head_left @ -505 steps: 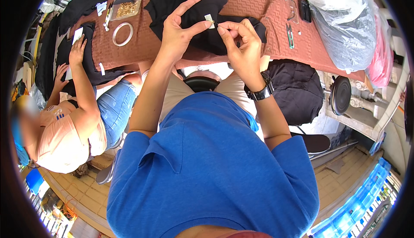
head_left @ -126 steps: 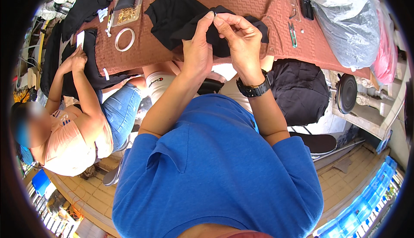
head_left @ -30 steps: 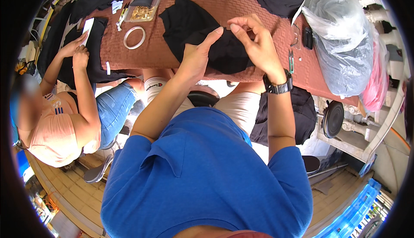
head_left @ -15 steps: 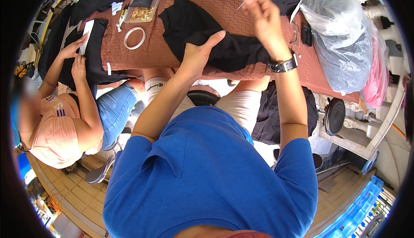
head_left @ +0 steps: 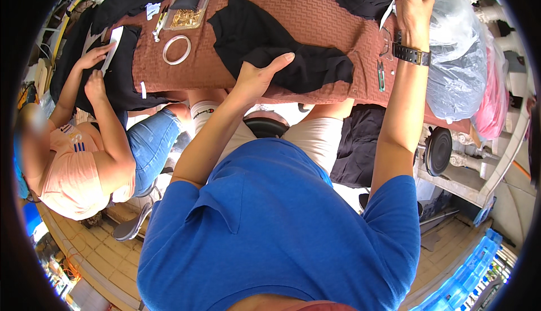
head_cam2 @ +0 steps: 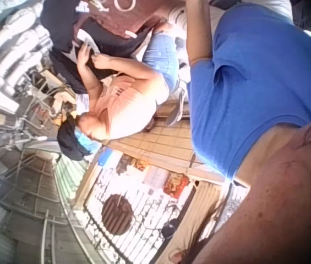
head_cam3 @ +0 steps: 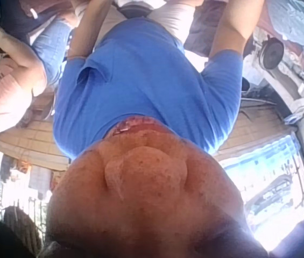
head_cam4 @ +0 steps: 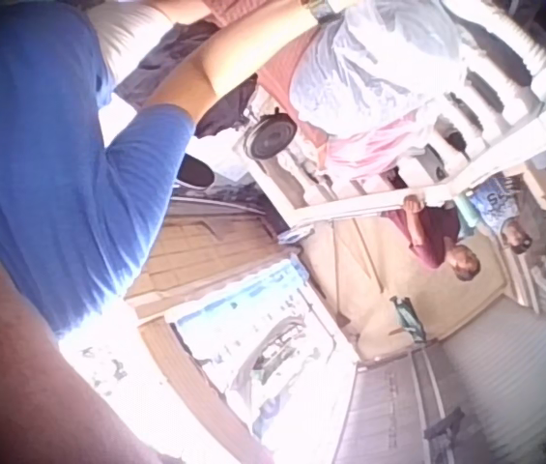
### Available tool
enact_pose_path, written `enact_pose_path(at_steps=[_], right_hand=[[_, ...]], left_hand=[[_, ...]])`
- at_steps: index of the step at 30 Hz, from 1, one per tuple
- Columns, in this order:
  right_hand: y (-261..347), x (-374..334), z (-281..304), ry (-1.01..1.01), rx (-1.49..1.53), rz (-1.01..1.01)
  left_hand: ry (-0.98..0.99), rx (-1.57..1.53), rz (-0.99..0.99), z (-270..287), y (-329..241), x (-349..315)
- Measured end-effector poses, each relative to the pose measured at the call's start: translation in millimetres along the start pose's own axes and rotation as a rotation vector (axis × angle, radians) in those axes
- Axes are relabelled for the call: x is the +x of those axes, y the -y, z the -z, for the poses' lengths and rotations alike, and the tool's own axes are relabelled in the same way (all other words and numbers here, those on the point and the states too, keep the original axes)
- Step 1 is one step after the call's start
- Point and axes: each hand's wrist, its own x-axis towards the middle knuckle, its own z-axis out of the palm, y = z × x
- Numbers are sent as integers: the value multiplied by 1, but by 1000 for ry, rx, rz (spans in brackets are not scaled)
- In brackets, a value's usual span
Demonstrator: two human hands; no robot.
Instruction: The person attaches a white label to a black fabric garment. They first handle a small white label, then pick up a black cloth and carefully apply the label to it, followed by using a handheld device to secure the label, and finally smooth the fabric against the table.
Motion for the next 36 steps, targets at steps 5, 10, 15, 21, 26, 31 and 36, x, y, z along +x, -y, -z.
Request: enact_pose_path(at_steps=[5, 10, 15, 21, 26, 31, 36], right_hand=[[-11, -10, 6, -4, 253, -63], [5, -27, -11, 13, -70, -133], [14, -44, -58, 184, -113, -182], [18, -76, -96, 411, -262, -253], [6, -107, -118, 427, -477, -52], [13, -123, -124, 451, -588, -50], [19, -126, -124, 461, -618, 30]], left_hand=[[-2, -19, -44, 2, 10, 3], [-94, -113, 77, 1, 10, 3], [-187, -251, 20, 4, 26, 9], [-285, -379, 99, -1, 20, 12], [-375, -411, 53, 1, 22, 14], [-185, -522, -50, 2, 0, 6], [-341, -592, 96, 1, -5, 4]])
